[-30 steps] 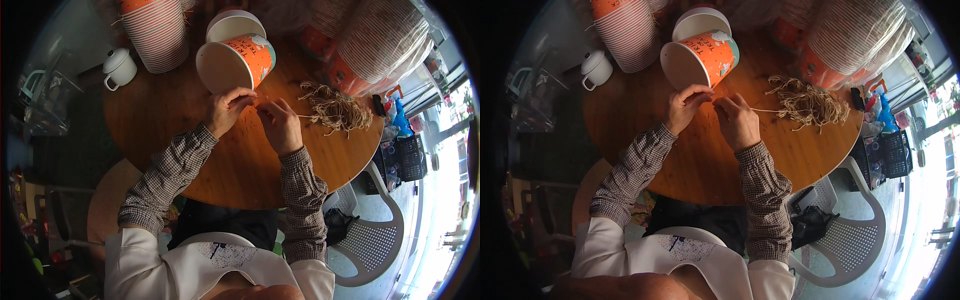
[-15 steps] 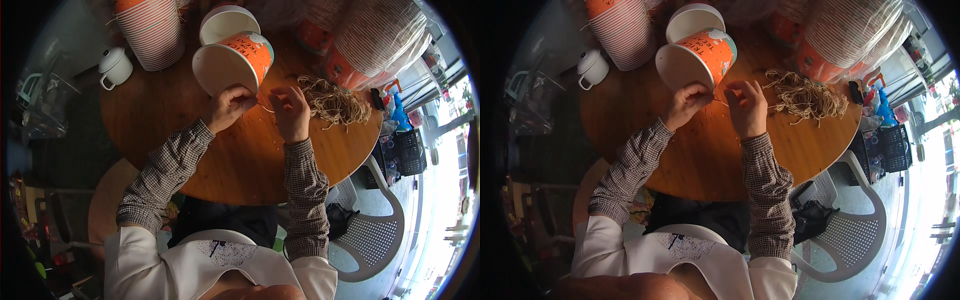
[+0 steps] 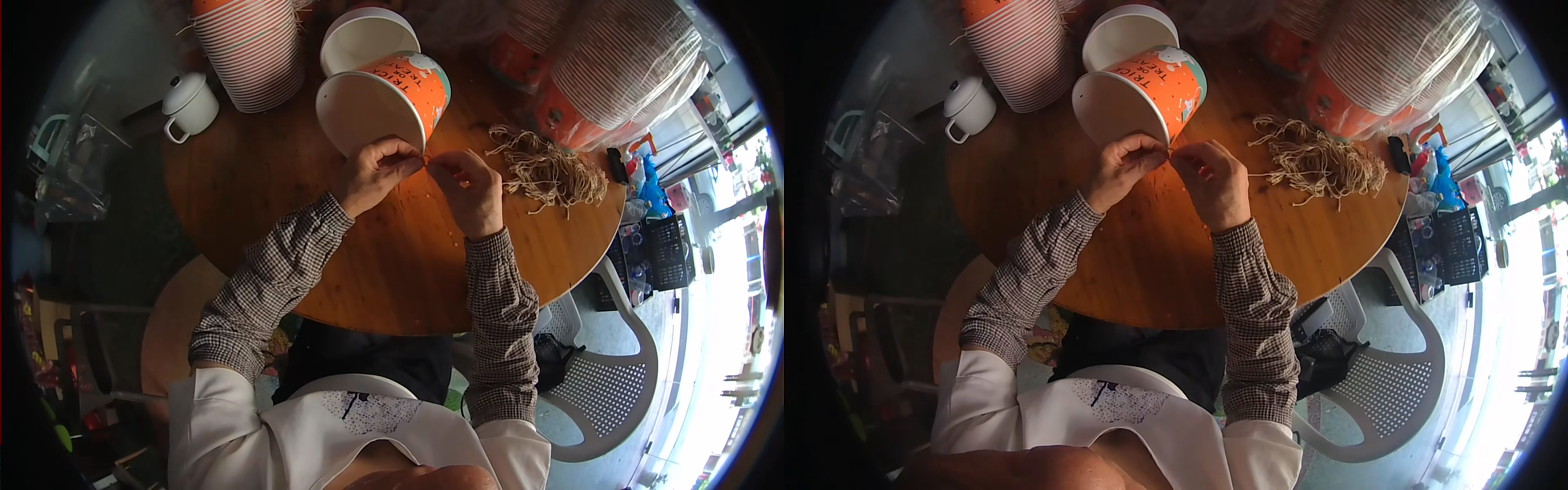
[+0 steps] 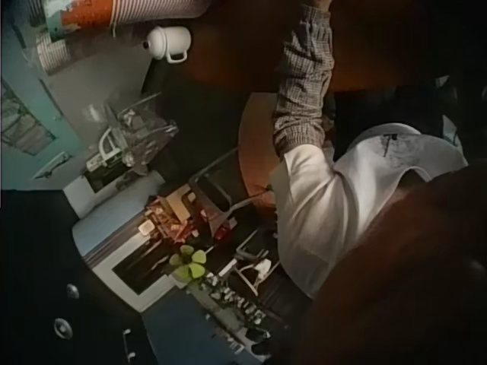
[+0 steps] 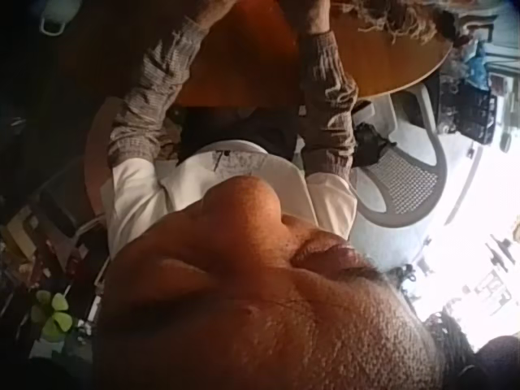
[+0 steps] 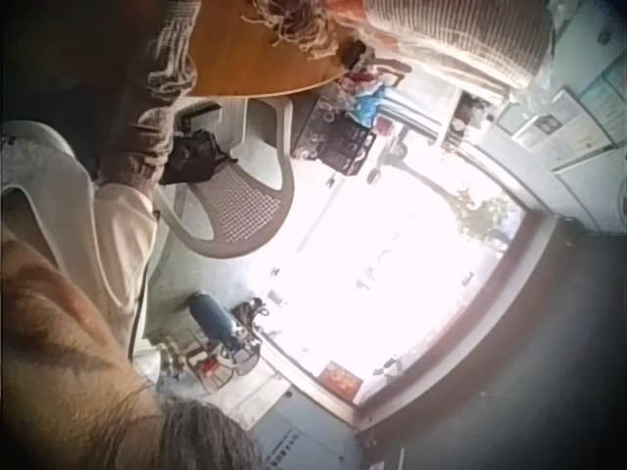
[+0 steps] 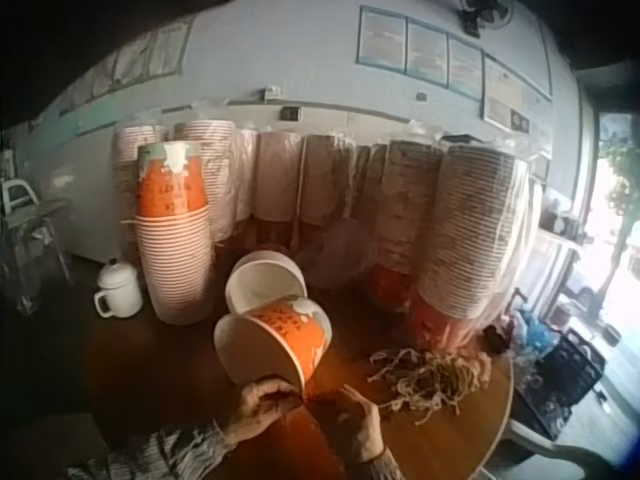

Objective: Attaching twine strings to paper buckets to create handles for packaging.

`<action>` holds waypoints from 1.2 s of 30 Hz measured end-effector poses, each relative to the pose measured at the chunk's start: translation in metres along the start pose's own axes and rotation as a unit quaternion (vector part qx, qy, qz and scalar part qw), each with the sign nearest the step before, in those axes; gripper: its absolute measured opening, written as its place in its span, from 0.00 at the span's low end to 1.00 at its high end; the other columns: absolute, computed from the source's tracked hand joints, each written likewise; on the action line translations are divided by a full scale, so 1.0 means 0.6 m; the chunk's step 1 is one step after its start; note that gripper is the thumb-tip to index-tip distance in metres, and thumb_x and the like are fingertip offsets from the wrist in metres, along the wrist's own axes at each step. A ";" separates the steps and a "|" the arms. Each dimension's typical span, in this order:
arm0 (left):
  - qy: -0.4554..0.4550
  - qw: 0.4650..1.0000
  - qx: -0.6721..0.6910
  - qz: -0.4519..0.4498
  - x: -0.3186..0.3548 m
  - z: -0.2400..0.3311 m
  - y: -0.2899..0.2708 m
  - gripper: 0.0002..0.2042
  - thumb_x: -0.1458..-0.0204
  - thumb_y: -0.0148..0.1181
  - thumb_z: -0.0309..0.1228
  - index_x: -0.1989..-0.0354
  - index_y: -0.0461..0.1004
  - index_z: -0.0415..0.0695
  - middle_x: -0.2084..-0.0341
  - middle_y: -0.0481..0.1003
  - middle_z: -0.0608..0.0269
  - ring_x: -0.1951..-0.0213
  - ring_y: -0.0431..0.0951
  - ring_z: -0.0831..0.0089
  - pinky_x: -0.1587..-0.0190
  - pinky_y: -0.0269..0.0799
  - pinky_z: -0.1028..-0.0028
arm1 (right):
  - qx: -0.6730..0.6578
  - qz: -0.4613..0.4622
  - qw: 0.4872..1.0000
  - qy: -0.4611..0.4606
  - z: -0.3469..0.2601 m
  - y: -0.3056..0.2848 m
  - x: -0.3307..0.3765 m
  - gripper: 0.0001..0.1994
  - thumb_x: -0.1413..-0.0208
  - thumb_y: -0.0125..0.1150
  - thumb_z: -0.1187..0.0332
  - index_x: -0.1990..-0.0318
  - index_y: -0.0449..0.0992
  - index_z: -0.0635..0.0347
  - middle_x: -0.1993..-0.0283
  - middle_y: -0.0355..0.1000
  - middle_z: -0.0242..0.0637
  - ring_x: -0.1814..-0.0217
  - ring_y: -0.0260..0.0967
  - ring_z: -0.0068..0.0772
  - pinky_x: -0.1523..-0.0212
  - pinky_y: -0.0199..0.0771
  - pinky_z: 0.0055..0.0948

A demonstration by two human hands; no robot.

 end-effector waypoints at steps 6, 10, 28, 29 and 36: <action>0.027 0.995 -0.096 -0.002 0.003 0.013 0.006 0.07 0.46 0.61 0.25 0.61 0.75 0.36 0.69 0.76 0.69 0.64 0.75 0.81 0.58 0.75 0.80 | 0.023 0.099 0.994 -0.050 -0.023 -0.029 0.002 0.04 0.49 0.61 0.77 0.66 0.74 0.63 0.68 0.72 0.37 0.68 0.71 0.32 0.69 0.70 0.27; 0.072 0.990 -0.118 0.006 0.001 0.024 -0.007 0.07 0.46 0.61 0.26 0.61 0.74 0.37 0.71 0.76 0.68 0.67 0.75 0.82 0.63 0.75 0.80 | 0.038 0.152 0.985 -0.071 -0.029 -0.044 0.006 0.04 0.49 0.61 0.78 0.66 0.73 0.62 0.68 0.70 0.37 0.68 0.70 0.34 0.69 0.70 0.29; -0.033 0.995 0.064 -0.065 0.017 0.043 0.030 0.07 0.43 0.58 0.28 0.61 0.76 0.37 0.69 0.75 0.70 0.66 0.73 0.86 0.63 0.70 0.84 | -0.062 0.056 0.995 -0.050 -0.030 -0.004 0.004 0.05 0.49 0.65 0.75 0.64 0.78 0.61 0.65 0.68 0.33 0.63 0.69 0.25 0.65 0.71 0.24; -0.024 0.997 0.054 -0.042 0.015 0.045 0.025 0.07 0.43 0.58 0.28 0.61 0.77 0.37 0.70 0.75 0.71 0.66 0.73 0.86 0.64 0.70 0.84 | -0.061 0.057 0.995 -0.050 -0.021 -0.005 0.004 0.05 0.49 0.65 0.75 0.64 0.78 0.61 0.65 0.68 0.33 0.63 0.69 0.25 0.65 0.71 0.24; -0.046 0.998 0.054 -0.001 0.016 0.038 0.009 0.07 0.42 0.58 0.30 0.62 0.77 0.39 0.70 0.74 0.70 0.68 0.71 0.84 0.64 0.68 0.82 | -0.161 0.008 0.987 0.024 0.002 0.012 0.004 0.06 0.49 0.66 0.73 0.63 0.79 0.61 0.66 0.73 0.33 0.65 0.70 0.24 0.64 0.71 0.24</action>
Point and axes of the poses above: each hand's wrist, its own x-axis away from the middle knuckle, its own y-axis out of the palm, z = x × y, the point moved 8 cm from there along -x, towards the middle knuckle
